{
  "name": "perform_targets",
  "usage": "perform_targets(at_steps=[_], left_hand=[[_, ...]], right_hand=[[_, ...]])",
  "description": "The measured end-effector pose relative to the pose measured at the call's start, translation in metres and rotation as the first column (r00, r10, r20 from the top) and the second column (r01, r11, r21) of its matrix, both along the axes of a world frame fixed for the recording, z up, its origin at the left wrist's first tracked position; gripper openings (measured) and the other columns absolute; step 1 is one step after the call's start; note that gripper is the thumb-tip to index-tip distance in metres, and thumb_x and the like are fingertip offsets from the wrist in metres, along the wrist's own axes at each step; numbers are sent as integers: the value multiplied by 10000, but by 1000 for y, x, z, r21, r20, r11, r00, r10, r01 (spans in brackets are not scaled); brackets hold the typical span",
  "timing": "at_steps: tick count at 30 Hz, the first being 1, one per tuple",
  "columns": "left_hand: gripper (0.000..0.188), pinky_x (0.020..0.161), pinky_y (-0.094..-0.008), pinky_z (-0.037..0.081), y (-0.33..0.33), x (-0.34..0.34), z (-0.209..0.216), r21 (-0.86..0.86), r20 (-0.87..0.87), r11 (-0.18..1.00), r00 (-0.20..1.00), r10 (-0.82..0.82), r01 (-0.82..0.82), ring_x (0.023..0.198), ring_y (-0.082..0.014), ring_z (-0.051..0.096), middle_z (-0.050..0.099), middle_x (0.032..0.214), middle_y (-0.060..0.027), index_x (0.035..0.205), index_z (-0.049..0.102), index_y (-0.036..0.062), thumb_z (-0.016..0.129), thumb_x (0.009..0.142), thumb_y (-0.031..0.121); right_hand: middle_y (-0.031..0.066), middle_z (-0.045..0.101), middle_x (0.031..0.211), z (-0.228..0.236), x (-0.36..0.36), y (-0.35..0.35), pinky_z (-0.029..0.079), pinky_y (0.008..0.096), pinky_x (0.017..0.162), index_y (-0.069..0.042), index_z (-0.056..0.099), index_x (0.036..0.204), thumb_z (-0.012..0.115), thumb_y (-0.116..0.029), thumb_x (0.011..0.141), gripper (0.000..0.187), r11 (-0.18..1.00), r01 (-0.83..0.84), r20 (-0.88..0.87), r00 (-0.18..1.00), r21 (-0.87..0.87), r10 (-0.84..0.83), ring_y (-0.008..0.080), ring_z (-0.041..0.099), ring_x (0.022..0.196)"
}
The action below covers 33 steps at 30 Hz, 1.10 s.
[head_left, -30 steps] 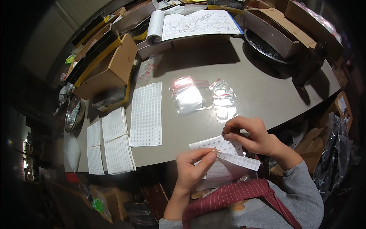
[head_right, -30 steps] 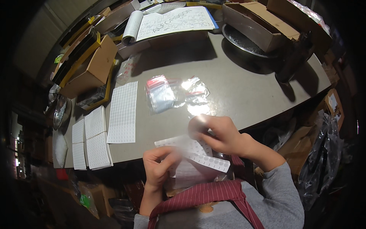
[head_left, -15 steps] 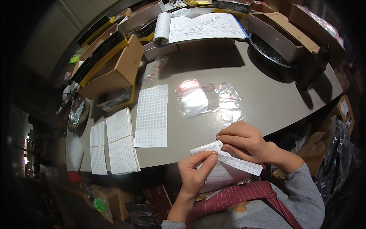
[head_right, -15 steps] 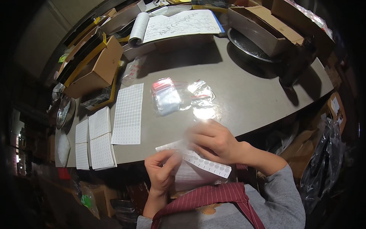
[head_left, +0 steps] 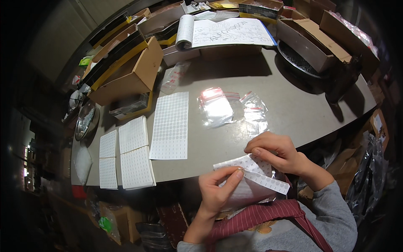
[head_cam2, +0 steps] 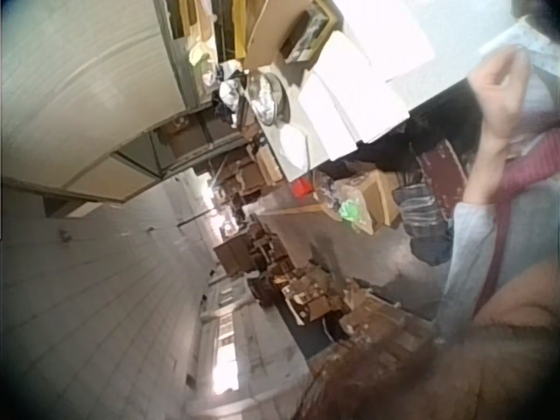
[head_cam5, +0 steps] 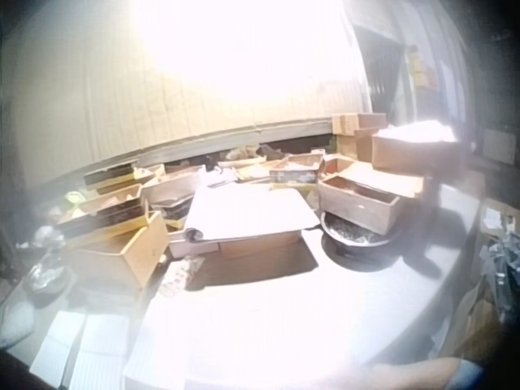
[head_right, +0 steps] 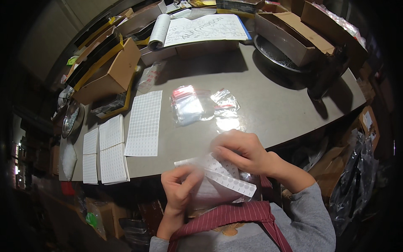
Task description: The person peels small circular stickers from a sheet and places them onto small clear plastic bags on a cluttered workbench. The person repeatedly picks up bags, applies a sticker, and sets them aside while handling sticker sheets and plastic bags.
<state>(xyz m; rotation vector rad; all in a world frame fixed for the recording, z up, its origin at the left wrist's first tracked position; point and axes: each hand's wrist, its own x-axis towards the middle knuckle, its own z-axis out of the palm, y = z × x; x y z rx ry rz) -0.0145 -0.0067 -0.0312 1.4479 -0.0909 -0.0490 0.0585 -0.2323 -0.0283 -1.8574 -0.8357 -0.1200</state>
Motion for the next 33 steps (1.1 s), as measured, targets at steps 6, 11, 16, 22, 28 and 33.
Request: perform_targets(at_steps=[6,11,16,22,28,33], left_hand=[[154,773,-243,534,1,1,-5,-20,-25,1000,1000,15,-16,838,-114,682,756,906,-80,1013,754,-67,738,913,49],[162,775,-240,535,0,2,-3,18,-2,1000,1000,-17,17,837,-113,683,758,906,-79,1015,755,-66,743,913,59],[167,793,-252,535,0,11,-8,23,-20,1000,1000,-16,16,855,-119,686,762,911,-87,1012,755,-67,744,913,67],[178,828,-272,535,4,28,-11,46,-39,999,999,-10,12,884,-149,699,767,924,-110,1003,756,-72,744,914,82],[182,814,-272,530,5,35,-13,80,-75,996,997,-27,33,880,-148,691,763,928,-105,991,754,-68,741,905,91],[212,813,-269,536,-11,55,-7,86,-26,984,988,-151,153,880,-146,699,766,924,-119,994,748,-68,736,922,131]], right_hand=[[110,682,1005,16,-1,3,512,358,798,-1,681,991,754,-38,833,178,990,70,361,932,-122,-22,268,650,881],[94,670,928,15,0,3,505,348,790,2,660,935,732,21,807,148,987,89,394,919,-137,-28,246,648,857],[123,695,928,7,29,-18,526,344,799,17,660,961,681,-42,856,123,974,222,119,969,-40,-216,261,670,864],[162,712,959,-3,74,-56,547,382,773,8,663,1017,670,-105,875,182,861,330,289,930,-386,-227,333,693,851],[156,695,898,21,69,-79,543,345,725,9,658,987,674,-100,899,141,773,404,44,897,-490,-441,279,695,805],[170,686,851,10,108,-97,531,379,679,-12,647,976,695,-122,876,156,880,318,276,934,-354,-227,339,682,753]])
